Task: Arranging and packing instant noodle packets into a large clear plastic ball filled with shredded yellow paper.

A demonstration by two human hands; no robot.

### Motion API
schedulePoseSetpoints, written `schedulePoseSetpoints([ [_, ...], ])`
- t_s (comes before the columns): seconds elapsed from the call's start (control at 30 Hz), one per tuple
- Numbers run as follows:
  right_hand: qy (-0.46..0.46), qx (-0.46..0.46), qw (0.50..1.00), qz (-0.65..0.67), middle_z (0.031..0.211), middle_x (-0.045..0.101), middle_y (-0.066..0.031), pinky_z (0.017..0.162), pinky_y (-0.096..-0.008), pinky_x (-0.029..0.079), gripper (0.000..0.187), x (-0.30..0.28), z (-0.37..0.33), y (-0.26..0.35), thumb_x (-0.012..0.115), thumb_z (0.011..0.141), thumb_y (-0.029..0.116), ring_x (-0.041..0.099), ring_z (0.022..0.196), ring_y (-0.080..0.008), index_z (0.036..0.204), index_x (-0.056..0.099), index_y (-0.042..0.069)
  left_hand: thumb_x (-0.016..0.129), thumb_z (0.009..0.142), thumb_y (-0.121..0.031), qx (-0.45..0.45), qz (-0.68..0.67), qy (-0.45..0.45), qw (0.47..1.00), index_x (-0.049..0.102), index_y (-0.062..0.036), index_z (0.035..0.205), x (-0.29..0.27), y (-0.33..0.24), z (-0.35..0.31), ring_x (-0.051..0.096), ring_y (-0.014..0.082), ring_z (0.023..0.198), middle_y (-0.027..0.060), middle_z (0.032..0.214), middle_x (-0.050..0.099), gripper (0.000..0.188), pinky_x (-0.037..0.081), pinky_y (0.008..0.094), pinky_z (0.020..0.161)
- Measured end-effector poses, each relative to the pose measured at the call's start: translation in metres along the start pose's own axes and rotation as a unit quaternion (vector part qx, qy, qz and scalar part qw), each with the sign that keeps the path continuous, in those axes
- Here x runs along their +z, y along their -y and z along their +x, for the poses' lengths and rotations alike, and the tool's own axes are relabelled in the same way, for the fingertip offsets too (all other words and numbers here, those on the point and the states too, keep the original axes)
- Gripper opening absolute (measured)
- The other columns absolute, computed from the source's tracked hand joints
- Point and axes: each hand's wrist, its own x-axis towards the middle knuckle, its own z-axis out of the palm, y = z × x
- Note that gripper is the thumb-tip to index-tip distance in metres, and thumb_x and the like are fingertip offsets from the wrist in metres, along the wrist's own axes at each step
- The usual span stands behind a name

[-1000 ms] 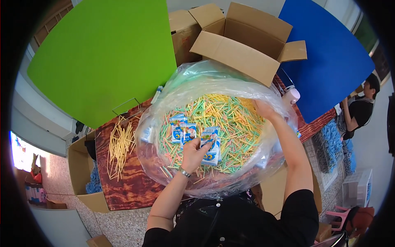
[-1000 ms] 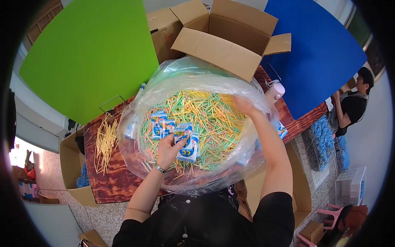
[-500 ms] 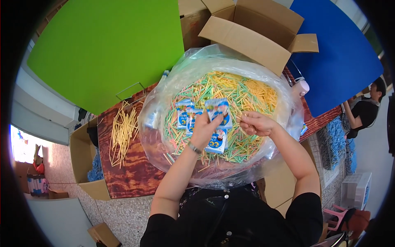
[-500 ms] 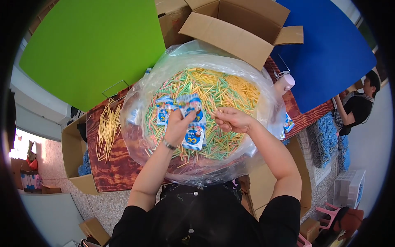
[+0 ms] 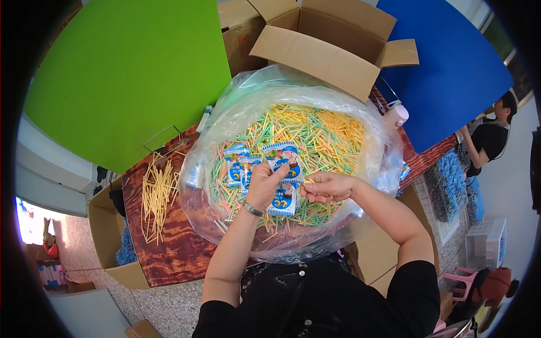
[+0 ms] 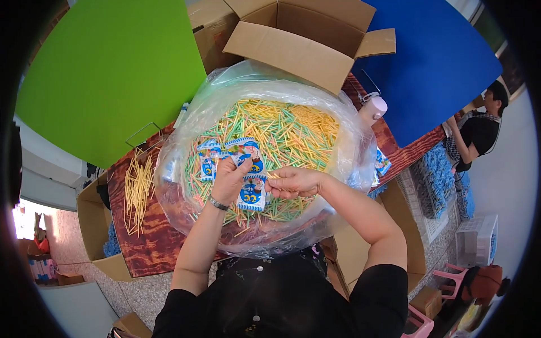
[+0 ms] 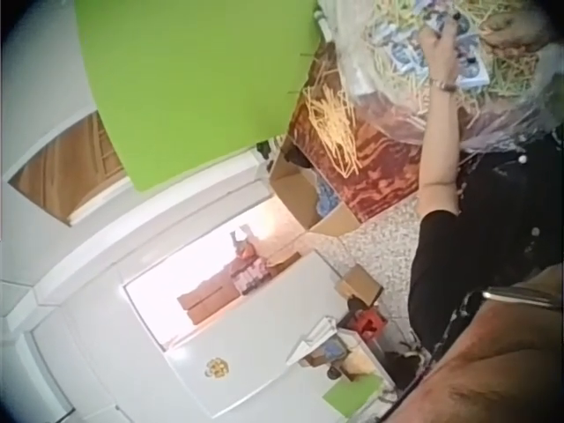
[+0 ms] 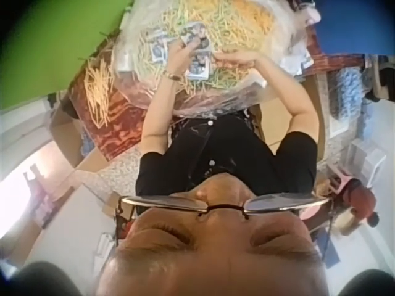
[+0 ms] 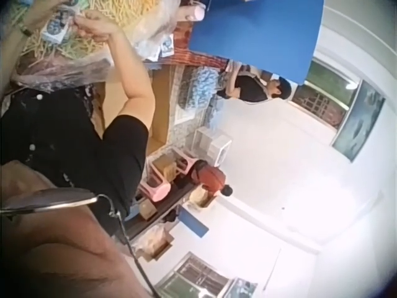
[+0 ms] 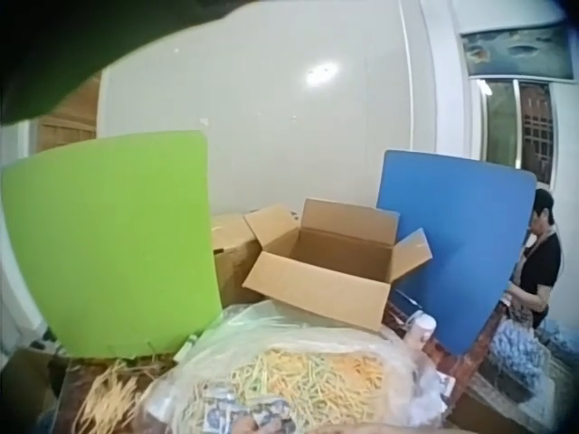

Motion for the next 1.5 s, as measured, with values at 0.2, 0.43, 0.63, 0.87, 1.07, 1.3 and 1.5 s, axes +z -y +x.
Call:
schedulePoseSetpoints([
  [0.2, 0.007, -0.057, 0.997, 0.045, 0.076, 0.057, -0.0007, 0.045, -0.0144, 0.032, 0.023, -0.005, 0.007, -0.008, 0.048, 0.101, 0.025, 0.049, 0.057, -0.0035, 0.102, 0.058, 0.004, 0.064, 0.092, -0.016, -0.034, 0.016, 0.024, 0.999, 0.068, -0.0002, 0.102, 0.002, 0.004, -0.003, 0.061, 0.0052, 0.074, 0.0021, 0.090, 0.069, 0.019, 0.049, 0.0223, 0.063],
  [0.43, -0.257, -0.238, 0.740, -0.574, 0.085, 0.063, -0.0124, 0.064, -0.0401, 0.050, 0.030, -0.055, -0.002, 0.047, 0.047, 0.099, 0.036, 0.062, 0.073, -0.0288, 0.108, 0.053, 0.007, 0.062, 0.092, -0.012, 0.046, 0.014, -0.040, 0.998, 0.064, -0.0001, 0.108, -0.013, -0.013, -0.008, 0.065, 0.0107, 0.086, 0.0048, 0.100, 0.069, 0.019, 0.052, 0.0273, 0.076],
  [0.63, -0.252, 0.082, 0.609, -0.747, 0.102, 0.064, -0.0221, 0.084, -0.0501, 0.046, 0.024, -0.062, 0.010, 0.108, 0.047, 0.095, 0.024, 0.062, 0.097, -0.0390, 0.111, 0.049, 0.006, 0.061, 0.093, -0.010, 0.002, 0.007, -0.051, 0.999, 0.063, 0.0008, 0.112, -0.011, -0.005, -0.025, 0.066, 0.0133, 0.089, 0.0071, 0.104, 0.069, 0.022, 0.054, 0.0289, 0.080],
  [0.87, -0.206, 0.050, 0.617, -0.758, 0.093, 0.065, -0.0227, 0.080, -0.0496, 0.047, 0.035, -0.085, 0.027, 0.096, 0.057, 0.090, 0.023, 0.063, 0.092, -0.0401, 0.120, 0.048, 0.007, 0.058, 0.095, -0.011, -0.028, 0.001, -0.033, 0.999, 0.063, 0.0012, 0.110, -0.014, 0.004, -0.033, 0.066, 0.0136, 0.089, 0.0070, 0.102, 0.068, 0.020, 0.055, 0.0302, 0.077],
  [1.07, -0.213, 0.030, 0.641, -0.737, 0.097, 0.065, -0.0234, 0.082, -0.0494, 0.047, 0.034, -0.083, 0.017, 0.094, 0.053, 0.093, 0.027, 0.062, 0.094, -0.0401, 0.120, 0.049, 0.007, 0.060, 0.094, -0.012, -0.017, 0.024, -0.044, 0.999, 0.064, 0.0005, 0.108, -0.012, -0.003, -0.036, 0.065, 0.0122, 0.087, 0.0065, 0.100, 0.069, 0.019, 0.054, 0.0278, 0.076],
  [1.3, -0.228, 0.111, 0.617, -0.745, 0.111, 0.063, -0.0207, 0.092, -0.0475, 0.046, 0.036, -0.068, 0.020, 0.096, 0.032, 0.099, 0.032, 0.061, 0.103, -0.0379, 0.123, 0.052, 0.013, 0.059, 0.094, -0.010, -0.026, 0.043, -0.047, 0.998, 0.064, 0.0009, 0.109, -0.013, 0.008, -0.034, 0.065, 0.0116, 0.089, 0.0062, 0.100, 0.069, 0.019, 0.055, 0.0285, 0.076],
  [1.5, -0.268, 0.016, 0.585, -0.766, 0.106, 0.062, -0.0195, 0.091, -0.0453, 0.047, 0.027, -0.078, 0.016, 0.088, 0.040, 0.097, 0.025, 0.061, 0.103, -0.0368, 0.115, 0.055, 0.012, 0.058, 0.094, -0.010, -0.016, 0.033, -0.044, 0.998, 0.063, 0.0015, 0.110, -0.014, 0.010, -0.035, 0.066, 0.0125, 0.089, 0.0071, 0.102, 0.069, 0.020, 0.055, 0.0289, 0.076],
])
